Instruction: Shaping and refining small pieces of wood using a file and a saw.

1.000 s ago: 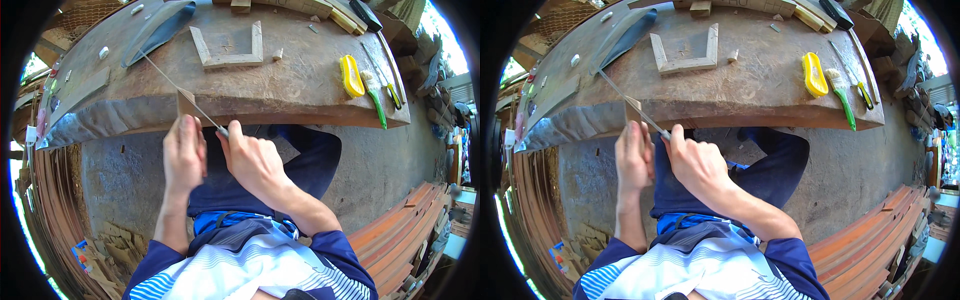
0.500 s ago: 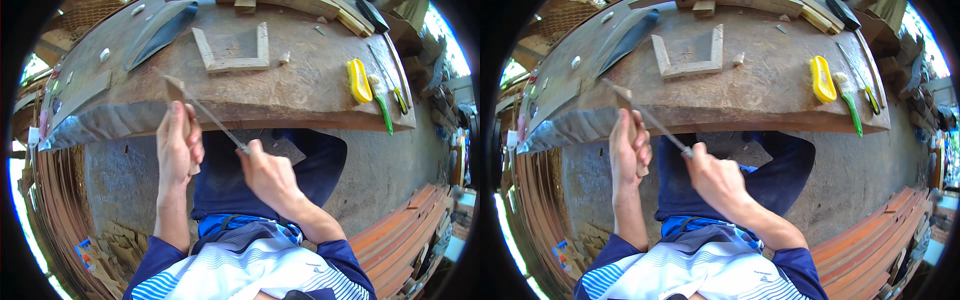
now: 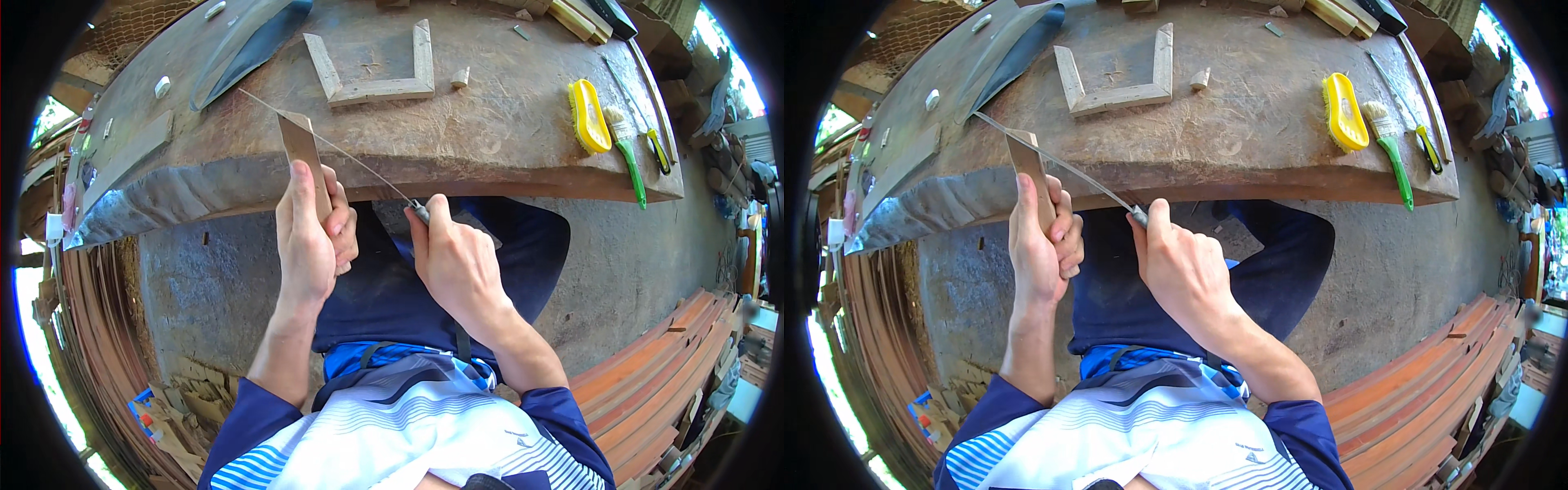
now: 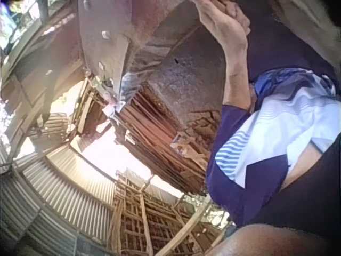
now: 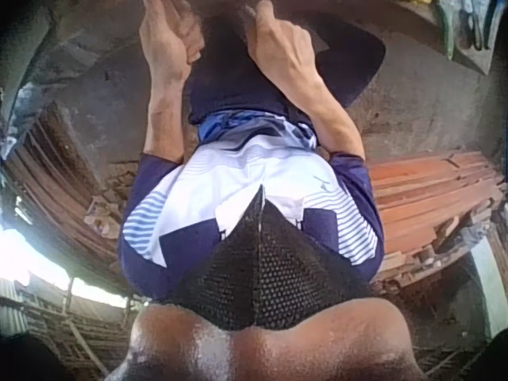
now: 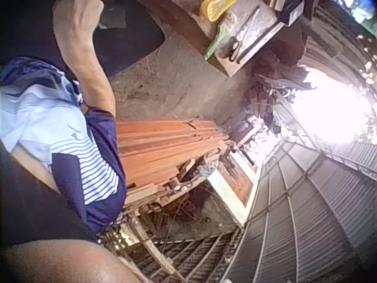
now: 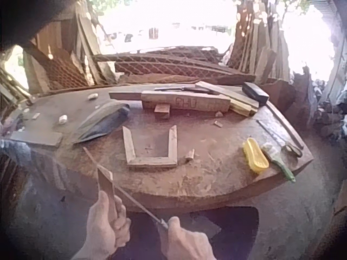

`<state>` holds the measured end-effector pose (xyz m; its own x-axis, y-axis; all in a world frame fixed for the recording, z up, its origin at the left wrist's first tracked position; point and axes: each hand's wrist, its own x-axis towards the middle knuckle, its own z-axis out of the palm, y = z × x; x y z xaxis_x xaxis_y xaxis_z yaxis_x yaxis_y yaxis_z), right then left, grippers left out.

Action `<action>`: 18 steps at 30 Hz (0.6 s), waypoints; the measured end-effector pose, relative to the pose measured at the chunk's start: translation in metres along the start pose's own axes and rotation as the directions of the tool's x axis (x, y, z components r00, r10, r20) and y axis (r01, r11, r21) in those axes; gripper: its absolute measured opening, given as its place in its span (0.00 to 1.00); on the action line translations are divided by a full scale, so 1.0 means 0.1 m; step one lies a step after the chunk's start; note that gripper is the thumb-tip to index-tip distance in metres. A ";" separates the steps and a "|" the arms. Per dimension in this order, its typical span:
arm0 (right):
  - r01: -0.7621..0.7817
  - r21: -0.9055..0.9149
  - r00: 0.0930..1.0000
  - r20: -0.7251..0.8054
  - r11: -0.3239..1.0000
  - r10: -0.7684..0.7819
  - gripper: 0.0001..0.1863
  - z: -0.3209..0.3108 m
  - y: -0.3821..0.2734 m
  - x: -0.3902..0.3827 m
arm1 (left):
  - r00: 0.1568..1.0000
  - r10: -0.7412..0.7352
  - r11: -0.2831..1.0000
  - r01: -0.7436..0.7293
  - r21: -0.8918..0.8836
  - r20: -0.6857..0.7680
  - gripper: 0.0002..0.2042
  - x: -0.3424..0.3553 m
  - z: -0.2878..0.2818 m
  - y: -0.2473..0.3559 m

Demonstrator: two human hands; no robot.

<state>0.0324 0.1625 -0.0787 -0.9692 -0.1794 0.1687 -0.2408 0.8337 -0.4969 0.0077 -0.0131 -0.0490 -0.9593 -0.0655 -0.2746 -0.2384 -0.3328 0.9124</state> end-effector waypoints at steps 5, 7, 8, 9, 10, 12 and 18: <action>0.000 0.003 1.000 0.008 1.000 0.000 0.15 0.07 -0.12 -0.01 | 1.000 -0.023 0.995 0.021 0.101 0.019 0.26 0.12 -0.04 0.10; 0.024 0.019 1.000 -0.018 1.000 -0.024 0.15 0.09 -0.11 0.01 | 1.000 -0.013 0.995 0.012 0.099 0.002 0.26 0.14 -0.04 0.15; 0.035 0.028 0.998 -0.046 0.999 -0.033 0.15 0.10 -0.10 0.02 | 1.000 -0.013 0.995 0.013 0.096 -0.002 0.26 0.14 -0.03 0.17; 0.042 0.039 0.998 -0.051 0.998 -0.040 0.15 0.10 -0.08 0.01 | 1.000 -0.005 0.996 0.005 0.092 0.007 0.26 0.14 -0.03 0.15; 0.045 0.034 0.998 -0.054 0.998 -0.043 0.15 0.10 -0.04 0.00 | 1.000 -0.014 0.996 0.014 0.092 0.005 0.26 0.13 0.01 0.12; 0.001 0.042 0.999 -0.046 0.999 0.001 0.14 0.11 0.02 -0.05 | 0.998 -0.004 0.991 -0.004 0.135 0.064 0.26 0.17 0.02 0.05; 0.020 0.014 0.999 -0.030 1.000 -0.020 0.14 -0.04 -0.13 0.16 | 0.999 -0.014 0.990 0.009 0.142 0.032 0.24 0.09 0.09 0.02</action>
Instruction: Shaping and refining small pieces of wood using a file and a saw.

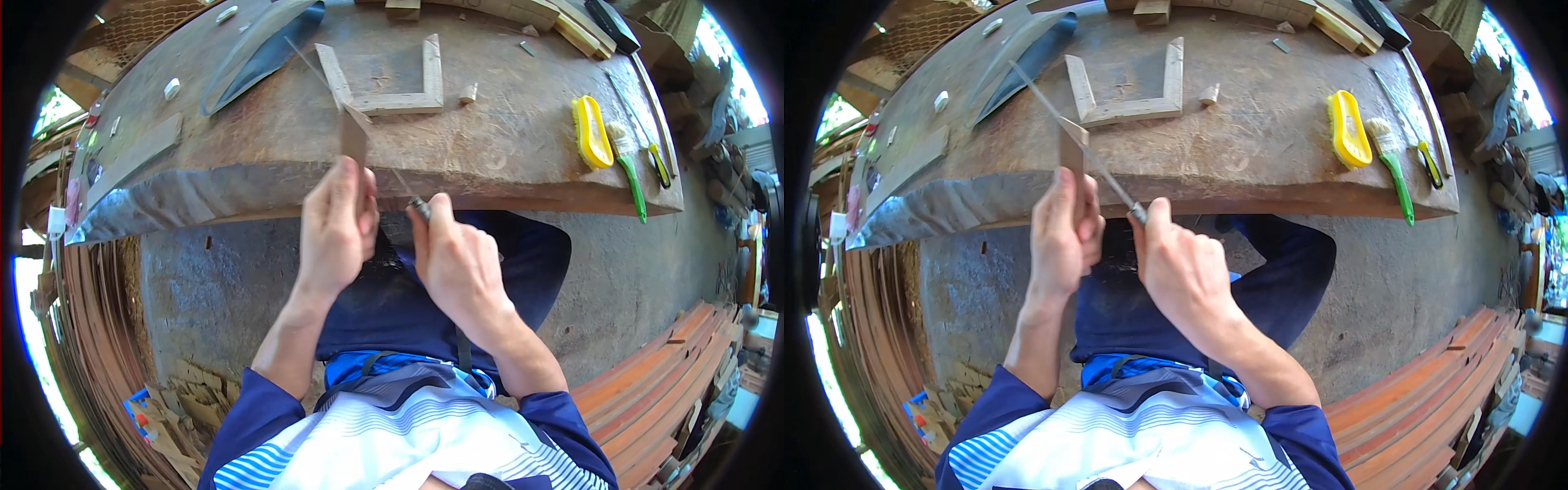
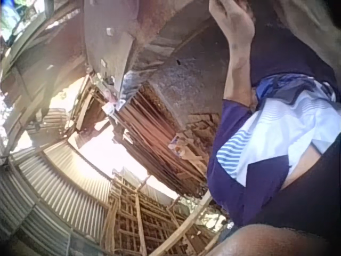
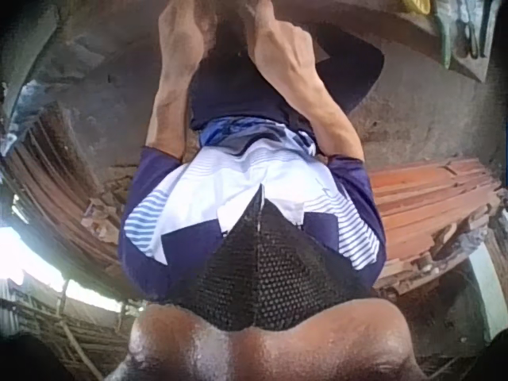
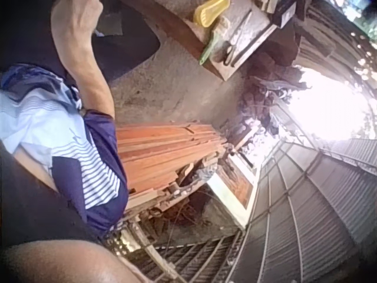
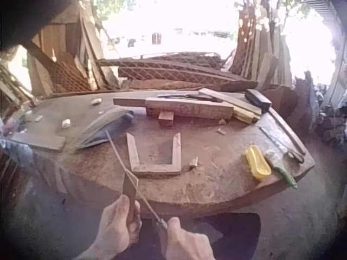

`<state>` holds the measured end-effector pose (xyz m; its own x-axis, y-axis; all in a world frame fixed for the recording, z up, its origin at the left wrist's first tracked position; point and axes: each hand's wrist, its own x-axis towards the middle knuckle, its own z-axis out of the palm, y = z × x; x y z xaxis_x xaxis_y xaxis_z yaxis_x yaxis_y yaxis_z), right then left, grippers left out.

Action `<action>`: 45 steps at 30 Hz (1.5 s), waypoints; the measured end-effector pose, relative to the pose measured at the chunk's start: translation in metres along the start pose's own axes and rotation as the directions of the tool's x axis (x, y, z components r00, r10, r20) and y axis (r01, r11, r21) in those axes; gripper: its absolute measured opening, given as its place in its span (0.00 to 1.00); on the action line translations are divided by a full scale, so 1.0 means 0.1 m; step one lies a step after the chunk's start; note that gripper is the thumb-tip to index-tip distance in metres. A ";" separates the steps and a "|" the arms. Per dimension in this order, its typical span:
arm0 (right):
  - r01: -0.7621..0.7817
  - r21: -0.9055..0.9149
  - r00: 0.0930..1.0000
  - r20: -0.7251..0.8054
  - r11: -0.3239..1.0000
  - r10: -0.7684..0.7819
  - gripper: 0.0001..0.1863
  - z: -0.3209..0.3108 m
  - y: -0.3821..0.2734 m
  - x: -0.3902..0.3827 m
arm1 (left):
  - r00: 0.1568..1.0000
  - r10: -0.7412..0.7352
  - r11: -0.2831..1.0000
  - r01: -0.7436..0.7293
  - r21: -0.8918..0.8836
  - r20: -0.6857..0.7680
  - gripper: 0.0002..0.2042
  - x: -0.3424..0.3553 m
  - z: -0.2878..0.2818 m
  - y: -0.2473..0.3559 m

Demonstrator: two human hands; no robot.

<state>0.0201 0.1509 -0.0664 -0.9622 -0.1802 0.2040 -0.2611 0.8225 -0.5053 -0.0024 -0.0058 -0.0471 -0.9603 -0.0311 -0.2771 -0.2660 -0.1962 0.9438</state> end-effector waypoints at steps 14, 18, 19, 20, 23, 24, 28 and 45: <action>-0.015 0.080 0.998 0.064 0.997 0.010 0.13 -0.04 0.04 -0.13 | 0.994 0.062 0.994 -0.069 -0.084 -0.085 0.25 0.02 -0.07 0.21; -0.029 0.077 0.997 0.071 0.997 0.023 0.14 0.00 0.07 -0.02 | 0.990 0.066 0.994 -0.076 -0.082 -0.124 0.25 -0.03 -0.13 0.19; 0.004 0.091 0.996 0.088 0.996 -0.012 0.14 0.08 0.01 -0.11 | 0.993 0.054 0.998 -0.057 -0.031 -0.108 0.25 0.01 -0.17 0.21; 0.046 0.110 0.992 0.111 0.993 -0.058 0.14 0.14 -0.05 -0.19 | 0.993 0.042 0.999 -0.041 0.021 -0.106 0.26 0.01 -0.20 0.23; 0.036 0.126 0.998 0.052 0.991 -0.043 0.14 0.13 0.02 -0.21 | 0.997 0.025 1.000 -0.023 0.020 -0.078 0.26 -0.02 -0.24 0.24; 0.035 0.127 0.999 0.000 0.991 -0.035 0.13 0.11 0.07 -0.21 | 0.998 0.019 1.000 -0.019 0.008 -0.055 0.26 -0.03 -0.25 0.23; 0.062 0.057 0.997 0.040 0.996 -0.064 0.13 0.06 0.13 -0.23 | 0.999 0.014 0.998 -0.016 -0.056 -0.041 0.26 -0.01 -0.20 0.15; -0.019 0.092 1.000 0.024 0.996 0.017 0.14 0.00 0.30 -0.32 | 1.000 -0.030 0.987 0.029 -0.159 -0.007 0.24 -0.01 -0.01 -0.07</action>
<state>0.0428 0.1814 -0.0875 -0.9680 -0.1791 0.1756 -0.2489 0.7729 -0.5837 0.0003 -0.0051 -0.0534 -0.9512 -0.0321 -0.3069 -0.2768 -0.3508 0.8946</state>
